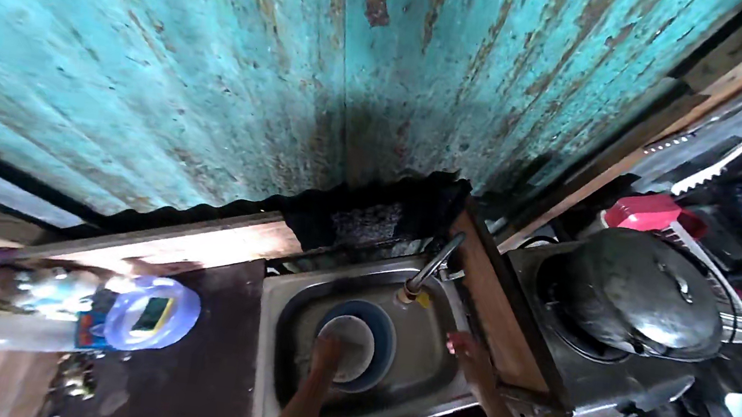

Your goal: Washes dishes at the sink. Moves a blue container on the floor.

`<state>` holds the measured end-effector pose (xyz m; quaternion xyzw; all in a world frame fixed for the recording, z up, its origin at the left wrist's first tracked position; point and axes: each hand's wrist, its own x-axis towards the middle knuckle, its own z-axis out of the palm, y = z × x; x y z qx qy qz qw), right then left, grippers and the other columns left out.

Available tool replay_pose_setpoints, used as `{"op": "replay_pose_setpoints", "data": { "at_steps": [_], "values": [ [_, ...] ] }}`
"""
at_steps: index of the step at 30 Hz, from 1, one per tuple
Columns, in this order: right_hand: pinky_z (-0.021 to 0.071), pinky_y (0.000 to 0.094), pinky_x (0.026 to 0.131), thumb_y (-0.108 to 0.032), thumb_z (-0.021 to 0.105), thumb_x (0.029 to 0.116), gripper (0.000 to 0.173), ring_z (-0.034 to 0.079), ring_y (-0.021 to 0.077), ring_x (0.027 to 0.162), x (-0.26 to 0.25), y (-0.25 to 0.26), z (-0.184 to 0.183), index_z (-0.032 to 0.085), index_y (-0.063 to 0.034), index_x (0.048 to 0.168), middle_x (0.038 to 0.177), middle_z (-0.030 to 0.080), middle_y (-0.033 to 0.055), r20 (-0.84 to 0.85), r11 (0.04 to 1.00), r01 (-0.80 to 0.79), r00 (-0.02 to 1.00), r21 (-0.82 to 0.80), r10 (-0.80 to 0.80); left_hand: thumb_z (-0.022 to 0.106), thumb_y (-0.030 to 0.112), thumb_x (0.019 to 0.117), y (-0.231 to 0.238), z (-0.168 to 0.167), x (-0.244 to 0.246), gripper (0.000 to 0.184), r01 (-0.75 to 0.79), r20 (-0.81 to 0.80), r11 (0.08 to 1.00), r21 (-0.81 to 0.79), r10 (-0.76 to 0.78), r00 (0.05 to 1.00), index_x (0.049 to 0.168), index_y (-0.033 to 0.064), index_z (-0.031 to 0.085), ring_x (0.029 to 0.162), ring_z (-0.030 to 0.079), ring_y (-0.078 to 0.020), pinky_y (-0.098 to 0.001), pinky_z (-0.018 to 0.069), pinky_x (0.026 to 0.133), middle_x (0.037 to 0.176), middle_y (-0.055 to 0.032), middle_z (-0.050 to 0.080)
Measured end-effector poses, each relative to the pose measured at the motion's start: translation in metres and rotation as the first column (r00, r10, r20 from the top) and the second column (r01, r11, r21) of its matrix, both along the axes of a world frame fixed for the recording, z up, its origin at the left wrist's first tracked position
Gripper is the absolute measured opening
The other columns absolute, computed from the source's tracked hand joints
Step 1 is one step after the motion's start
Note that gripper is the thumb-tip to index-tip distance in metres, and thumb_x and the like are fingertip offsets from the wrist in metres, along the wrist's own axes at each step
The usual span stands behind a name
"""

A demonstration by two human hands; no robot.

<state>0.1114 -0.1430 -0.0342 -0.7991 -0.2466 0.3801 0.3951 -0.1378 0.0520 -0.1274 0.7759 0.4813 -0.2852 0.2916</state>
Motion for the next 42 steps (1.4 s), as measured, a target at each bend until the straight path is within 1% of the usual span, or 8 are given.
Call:
{"op": "replay_pose_setpoints", "data": {
  "at_steps": [8,12,15,17,27,37,39,42],
  "values": [
    [0.0438,0.0415,0.111,-0.021,0.053,0.1082,0.054,0.051,0.0291,0.136,0.069,0.127,-0.018,0.034,0.0014,0.153,0.154,0.045,0.0218,-0.521,0.904,0.427,0.772,-0.002,-0.365,0.055,0.01,0.1029,-0.022,0.041,-0.008,0.055,-0.355,0.303,0.923,-0.146,0.384,0.872,0.154,-0.0001,0.037,0.134,0.051,-0.0452,-0.0562,0.0421,0.112,0.15,-0.0294,0.046],
    [0.054,0.033,0.087,-0.01,0.056,0.1055,0.041,0.063,0.0205,0.1,0.081,0.138,-0.034,0.045,0.0057,0.142,0.126,0.061,0.0209,-0.38,0.956,0.288,0.892,0.054,-0.247,0.048,0.02,0.1086,-0.045,0.069,0.016,0.038,-0.495,0.33,0.771,-0.401,0.626,0.707,0.133,-0.0074,0.059,0.115,0.062,-0.039,-0.0526,0.0467,0.103,0.126,-0.0293,0.063],
    [0.0497,0.0458,0.105,-0.015,0.068,0.0987,0.053,0.062,0.0329,0.121,0.079,0.136,-0.029,0.049,0.0067,0.143,0.135,0.06,0.0266,-0.055,0.987,0.159,0.986,-0.024,-0.16,0.038,0.032,0.1123,-0.056,0.085,0.048,0.041,-0.556,0.34,0.567,-0.608,0.818,0.464,0.125,-0.0005,0.059,0.067,0.048,-0.0127,-0.029,0.0445,0.061,0.089,-0.0074,0.055],
    [0.0396,0.0544,0.114,-0.023,0.07,0.0976,0.056,0.053,0.0415,0.133,0.071,0.135,-0.013,0.052,0.0066,0.142,0.139,0.057,0.0303,0.122,0.987,0.12,0.987,-0.104,-0.107,0.03,0.041,0.1125,-0.055,0.096,0.07,0.047,-0.563,0.316,0.47,-0.68,0.88,0.354,0.119,0.003,0.057,0.054,0.041,-0.0081,-0.024,0.0389,0.05,0.076,-0.0006,0.048],
    [0.0398,0.0541,0.113,-0.029,0.061,0.1037,0.05,0.055,0.0432,0.13,0.056,0.135,0.006,0.056,0.0083,0.137,0.134,0.06,0.0311,0.141,0.971,0.147,0.983,-0.186,-0.121,0.04,0.012,0.1103,-0.049,0.102,0.099,0.035,-0.561,0.558,0.715,-0.417,0.688,0.463,0.136,-0.0046,0.058,0.098,0.065,-0.026,-0.0416,0.0522,0.088,0.116,-0.0218,0.067],
    [0.0424,0.0541,0.11,-0.026,0.063,0.1029,0.045,0.058,0.0427,0.126,0.055,0.136,0.001,0.059,0.0077,0.133,0.129,0.064,0.0299,0.169,0.971,0.177,0.974,-0.16,-0.15,0.041,0.007,0.1083,-0.041,0.109,0.098,0.033,-0.551,0.582,0.751,-0.364,0.645,0.495,0.131,-0.0086,0.058,0.107,0.066,-0.0315,-0.0464,0.0504,0.099,0.118,-0.0259,0.066],
    [0.039,0.0524,0.114,-0.023,0.06,0.1044,0.053,0.053,0.0436,0.133,0.049,0.134,-0.007,0.048,0.0113,0.142,0.139,0.055,0.0334,0.05,0.975,0.195,0.98,-0.105,-0.191,0.041,0.009,0.1091,-0.042,0.111,0.099,0.034,-0.569,0.578,0.73,-0.378,0.666,0.471,0.132,-0.0087,0.058,0.106,0.066,-0.0312,-0.0463,0.0504,0.097,0.117,-0.0259,0.066],
    [0.0456,0.0471,0.107,-0.03,0.046,0.1104,0.053,0.055,0.0348,0.128,0.014,0.116,0.0,0.039,0.0039,0.151,0.146,0.051,0.0268,-0.504,0.996,0.079,0.859,-0.039,-0.088,0.032,0.023,0.1134,-0.047,0.114,0.103,0.046,-0.62,0.527,0.679,-0.394,0.719,0.452,0.13,-0.0099,0.058,0.106,0.064,-0.0343,-0.0491,0.0492,0.095,0.118,-0.0278,0.065]
  ]
}}
